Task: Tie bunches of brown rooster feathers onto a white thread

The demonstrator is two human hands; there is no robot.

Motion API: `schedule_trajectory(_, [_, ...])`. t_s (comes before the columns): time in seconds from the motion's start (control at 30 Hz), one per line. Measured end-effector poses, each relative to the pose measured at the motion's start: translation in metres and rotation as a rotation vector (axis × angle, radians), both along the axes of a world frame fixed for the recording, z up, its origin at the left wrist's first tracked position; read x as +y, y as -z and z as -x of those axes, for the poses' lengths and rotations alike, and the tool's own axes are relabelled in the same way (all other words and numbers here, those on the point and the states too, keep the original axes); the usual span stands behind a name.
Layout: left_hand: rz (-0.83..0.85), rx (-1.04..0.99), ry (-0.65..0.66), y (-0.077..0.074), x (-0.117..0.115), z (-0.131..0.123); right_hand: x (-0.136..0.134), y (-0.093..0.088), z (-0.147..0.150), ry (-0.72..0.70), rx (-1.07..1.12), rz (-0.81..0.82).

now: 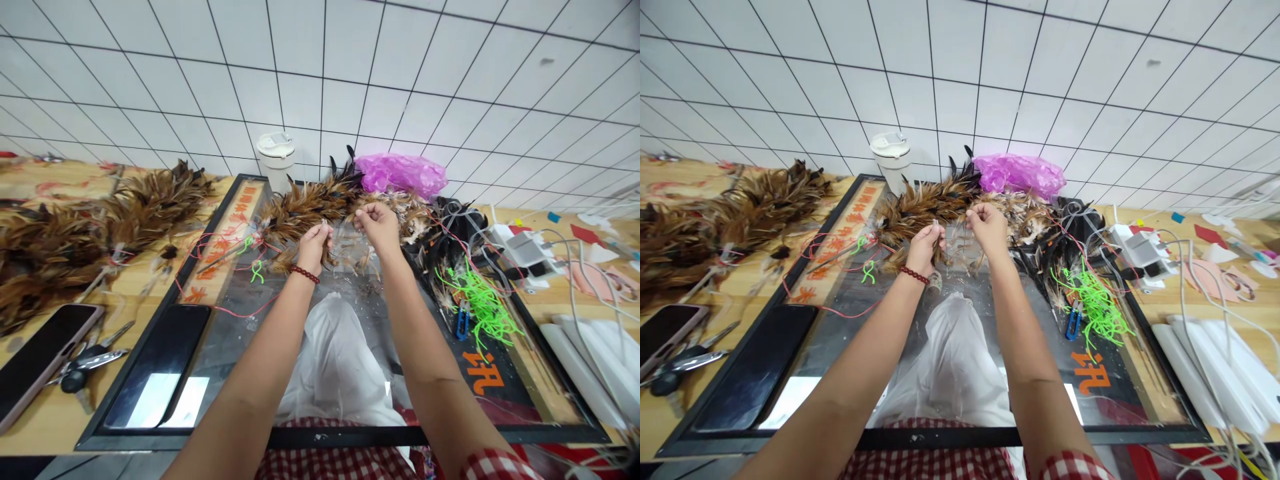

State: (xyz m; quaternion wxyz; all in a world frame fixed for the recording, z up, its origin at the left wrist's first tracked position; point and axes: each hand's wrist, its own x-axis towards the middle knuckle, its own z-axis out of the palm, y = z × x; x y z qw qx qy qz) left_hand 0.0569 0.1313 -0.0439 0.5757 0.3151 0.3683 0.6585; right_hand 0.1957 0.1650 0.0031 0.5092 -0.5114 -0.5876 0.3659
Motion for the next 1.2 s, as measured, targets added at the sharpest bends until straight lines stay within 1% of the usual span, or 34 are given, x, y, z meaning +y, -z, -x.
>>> schedule_trajectory(0.07, [0.021, -0.029, 0.074, -0.002, -0.001, 0.000, -0.004, 0.001, 0.003, -0.005, -0.020, -0.086])
schedule_trajectory(0.13, [0.067, -0.050, 0.119, -0.003, -0.002, 0.000, -0.010, -0.001, 0.004, -0.115, -0.091, -0.166])
schedule_trajectory(0.23, [0.122, -0.104, 0.089, -0.003, -0.001, 0.001, -0.019, -0.007, 0.000, -0.352, -0.219, -0.218])
schedule_trajectory(0.3, [0.113, -0.140, 0.051, -0.003, 0.000, 0.002, -0.022, -0.010, -0.004, -0.462, -0.282, -0.211])
schedule_trajectory(0.37, [0.079, -0.166, 0.035, -0.005, 0.000, 0.003, -0.021, -0.011, -0.008, -0.542, -0.345, -0.158])
schedule_trajectory(0.4, [0.061, -0.171, 0.039, -0.006, -0.001, 0.003, -0.020, -0.010, -0.010, -0.550, -0.372, -0.125])
schedule_trajectory(0.43, [0.045, -0.170, 0.047, -0.008, -0.001, 0.003, -0.018, -0.009, -0.011, -0.526, -0.388, -0.093])
schedule_trajectory(0.47, [0.030, -0.163, 0.056, -0.009, -0.003, 0.003, -0.015, -0.007, -0.012, -0.470, -0.386, -0.068])
schedule_trajectory(0.53, [-0.004, -0.131, 0.074, -0.011, -0.005, 0.002, -0.009, -0.003, -0.011, -0.317, -0.307, -0.025])
schedule_trajectory(0.57, [-0.026, -0.105, 0.079, -0.011, -0.006, 0.001, -0.006, -0.001, -0.010, -0.261, -0.237, 0.007])
schedule_trajectory(0.6, [-0.050, -0.075, 0.084, -0.011, -0.006, 0.000, -0.004, 0.001, -0.008, -0.238, -0.159, 0.050])
schedule_trajectory(0.63, [-0.073, -0.039, 0.091, -0.010, -0.006, -0.001, -0.003, 0.002, -0.007, -0.244, -0.081, 0.098])
schedule_trajectory(0.73, [-0.122, 0.070, 0.118, -0.006, -0.006, -0.004, -0.002, 0.004, -0.004, -0.329, 0.106, 0.203])
schedule_trajectory(0.8, [-0.139, 0.112, 0.136, -0.004, -0.006, -0.004, -0.003, 0.003, -0.004, -0.364, 0.193, 0.223])
schedule_trajectory(0.87, [-0.152, 0.128, 0.145, -0.003, -0.005, -0.004, -0.005, 0.001, -0.004, -0.367, 0.250, 0.223])
schedule_trajectory(0.93, [-0.162, 0.126, 0.149, -0.003, -0.005, -0.004, -0.006, 0.000, -0.005, -0.356, 0.271, 0.222])
schedule_trajectory(1.07, [-0.157, 0.118, 0.163, -0.003, -0.006, -0.004, -0.005, 0.000, -0.004, -0.340, 0.246, 0.228])
schedule_trajectory(1.2, [-0.141, 0.095, 0.158, -0.003, -0.006, -0.006, -0.001, 0.005, -0.004, -0.316, 0.216, 0.181])
